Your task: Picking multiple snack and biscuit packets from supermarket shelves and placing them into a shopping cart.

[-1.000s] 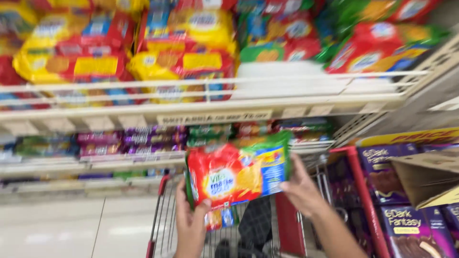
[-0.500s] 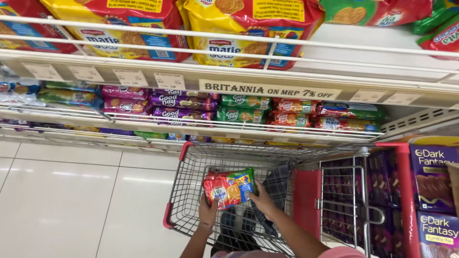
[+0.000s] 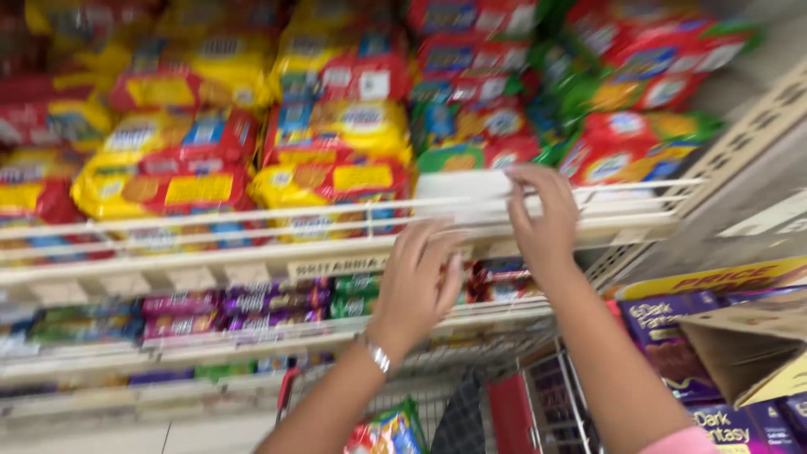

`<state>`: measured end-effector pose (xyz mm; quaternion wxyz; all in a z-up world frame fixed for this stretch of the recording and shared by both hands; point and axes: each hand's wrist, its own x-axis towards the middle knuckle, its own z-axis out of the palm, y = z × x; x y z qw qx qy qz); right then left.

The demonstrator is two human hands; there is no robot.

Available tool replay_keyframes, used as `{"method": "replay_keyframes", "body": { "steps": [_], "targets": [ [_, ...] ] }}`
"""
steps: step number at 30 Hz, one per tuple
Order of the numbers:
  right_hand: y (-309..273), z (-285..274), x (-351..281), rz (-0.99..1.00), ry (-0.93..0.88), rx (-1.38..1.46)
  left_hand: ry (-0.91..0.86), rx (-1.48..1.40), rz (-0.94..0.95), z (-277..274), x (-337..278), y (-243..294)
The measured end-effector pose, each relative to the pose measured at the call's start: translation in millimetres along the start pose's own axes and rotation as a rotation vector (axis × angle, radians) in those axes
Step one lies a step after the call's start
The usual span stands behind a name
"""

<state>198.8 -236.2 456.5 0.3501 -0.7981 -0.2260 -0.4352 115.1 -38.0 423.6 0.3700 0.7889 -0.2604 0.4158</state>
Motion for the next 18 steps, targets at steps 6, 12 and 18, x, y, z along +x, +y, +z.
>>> {"method": "replay_keyframes", "body": {
  "steps": [6, 12, 18],
  "targets": [
    [86.5, 33.0, 85.3, -0.253, -0.506, -0.438, -0.327, 0.379, -0.137, 122.2, 131.3, -110.5],
    [68.4, 26.5, 88.7, 0.188, -0.725, -0.450, -0.435, 0.496, -0.446, 119.3, 143.6, -112.5],
    [107.4, 40.9, 74.5, 0.354, -0.275, -0.364, -0.200, 0.485, -0.507, 132.4, 136.4, -131.9]
  ]
}}
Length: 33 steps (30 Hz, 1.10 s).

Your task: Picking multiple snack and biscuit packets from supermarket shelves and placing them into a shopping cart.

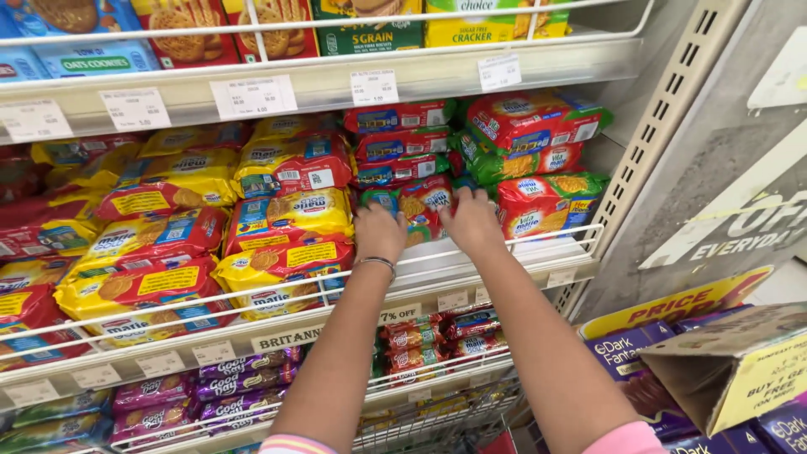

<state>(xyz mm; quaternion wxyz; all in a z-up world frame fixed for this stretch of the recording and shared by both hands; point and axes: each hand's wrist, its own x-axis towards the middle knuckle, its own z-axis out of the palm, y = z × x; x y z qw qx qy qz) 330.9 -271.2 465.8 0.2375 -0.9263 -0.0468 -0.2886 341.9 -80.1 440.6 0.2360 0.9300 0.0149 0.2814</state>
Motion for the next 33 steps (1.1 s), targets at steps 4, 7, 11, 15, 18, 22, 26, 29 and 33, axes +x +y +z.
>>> {"method": "replay_keyframes", "body": {
  "steps": [4, 7, 11, 15, 18, 22, 26, 29, 33],
  "targets": [
    [1.5, 1.9, 10.5, -0.022, -0.071, -0.028, -0.048, 0.109, 0.030, -6.4, -0.4, 2.9],
    [-1.4, -5.4, 9.3, 0.047, -0.175, 0.008, -0.051, 0.049, -0.001, -10.2, -0.6, 1.5],
    [-27.2, -33.7, -3.1, 0.143, -0.164, -0.030, -0.088, 0.045, -0.010, -13.5, -1.1, 3.1],
    [-51.9, -49.4, -20.5, 0.344, -0.209, -0.090, -0.071, 0.073, -0.013, -16.8, -5.0, 7.6],
    [-38.3, -32.9, -14.1, 0.223, -0.044, -0.277, -0.028, 0.108, 0.003, -15.5, -6.1, 8.5],
    [-43.1, -35.6, -4.2, 0.330, -0.203, -0.252, 0.001, 0.149, 0.028, -22.8, -9.1, 14.4],
    [-45.5, -43.4, -3.9, 0.415, -0.346, -0.201, -0.074, 0.129, 0.003, -36.5, -11.6, 21.2],
    [-37.2, -50.6, -0.7, 0.436, -0.349, -0.065, -0.116, 0.084, -0.010, -39.9, -12.8, 22.0],
    [-10.8, -43.7, 8.2, 0.551, -0.408, 0.639, -0.131, -0.049, -0.007, -46.4, -12.8, 25.4]
  ]
}}
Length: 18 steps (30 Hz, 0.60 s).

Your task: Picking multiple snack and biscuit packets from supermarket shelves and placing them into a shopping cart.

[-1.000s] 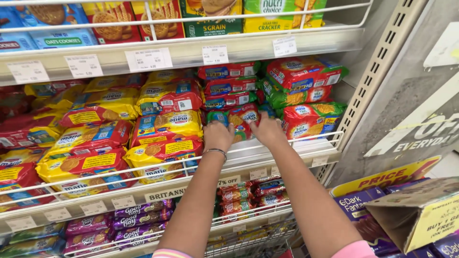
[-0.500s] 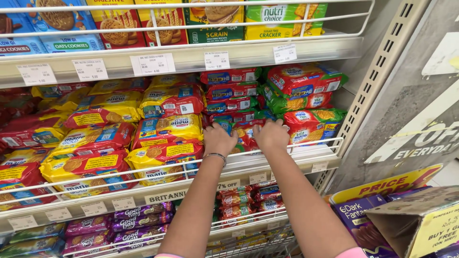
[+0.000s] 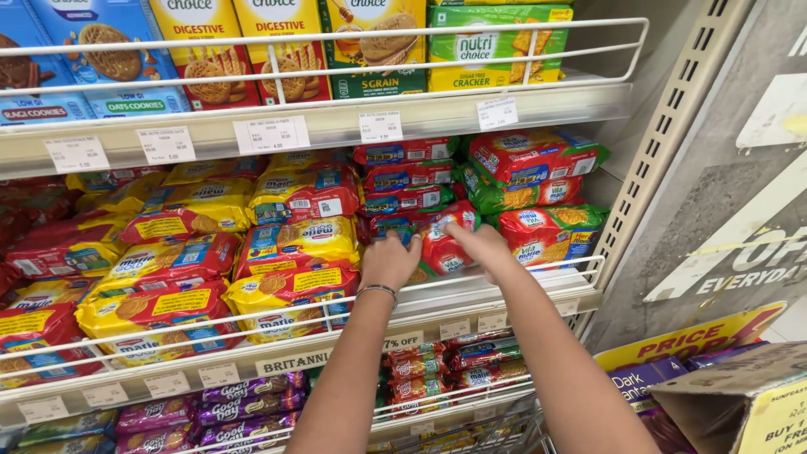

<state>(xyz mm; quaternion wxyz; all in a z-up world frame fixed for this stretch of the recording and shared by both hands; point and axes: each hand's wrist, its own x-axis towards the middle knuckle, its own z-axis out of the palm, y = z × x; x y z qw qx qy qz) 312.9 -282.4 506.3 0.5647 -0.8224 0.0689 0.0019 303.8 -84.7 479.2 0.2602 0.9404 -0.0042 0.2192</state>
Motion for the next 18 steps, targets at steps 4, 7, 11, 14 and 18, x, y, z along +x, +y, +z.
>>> {"method": "replay_keyframes", "body": {
  "steps": [4, 7, 11, 14, 18],
  "targets": [
    [-19.0, -3.8, -74.8, -0.457, 0.338, -0.134, -0.030, -0.166, 0.024, -26.1, -12.1, 16.5],
    [-30.5, -13.4, -145.3, -0.750, 0.570, -0.193, -0.038, -0.428, 0.129, -50.3, -25.5, 30.8],
    [7.7, -33.2, -204.5, -0.915, 0.628, -0.049, 0.161, -0.703, 0.324, -62.2, -64.3, 36.0],
    [71.5, -28.5, -228.2, -0.869, 0.439, 0.330, 0.256, -0.812, 0.320, -80.8, -137.4, 28.8],
    [188.4, 16.0, -251.5, -0.569, 0.119, 0.773, 0.179, -0.864, 0.047, -82.9, -256.4, -18.8]
  ]
}}
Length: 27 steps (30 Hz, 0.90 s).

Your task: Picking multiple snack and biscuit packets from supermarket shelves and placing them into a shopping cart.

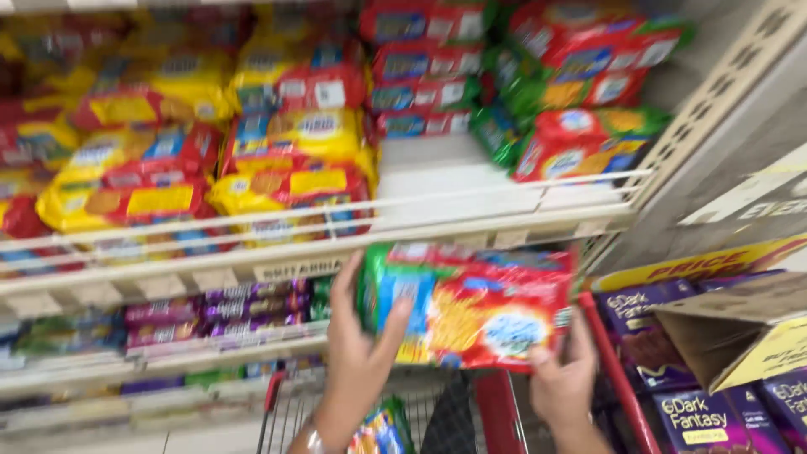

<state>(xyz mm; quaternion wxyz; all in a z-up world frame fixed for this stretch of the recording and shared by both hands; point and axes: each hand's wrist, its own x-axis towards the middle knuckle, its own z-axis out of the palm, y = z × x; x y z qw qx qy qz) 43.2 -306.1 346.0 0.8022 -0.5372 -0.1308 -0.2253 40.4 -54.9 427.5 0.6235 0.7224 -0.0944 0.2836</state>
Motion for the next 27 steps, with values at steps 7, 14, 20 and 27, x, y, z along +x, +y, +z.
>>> {"method": "replay_keyframes", "body": {
  "steps": [7, 14, 20, 27],
  "targets": [
    [155.3, -0.5, -138.7, 0.603, -0.065, -0.258, 0.323, 0.270, -0.500, -58.8, -191.2, -168.2],
    [270.9, -16.0, -210.9, 1.013, -0.312, -0.539, 0.273, 0.442, -0.797, -96.3, -297.2, -277.5],
    [290.8, -23.7, -221.2, 1.057, -0.414, -0.815, 0.197, 0.504, -1.006, -101.3, -293.4, -279.8],
    [298.5, -82.0, -161.9, 0.721, -0.272, -0.739, 0.330, 0.891, -0.309, -48.7, -225.2, -252.8]
  ]
}}
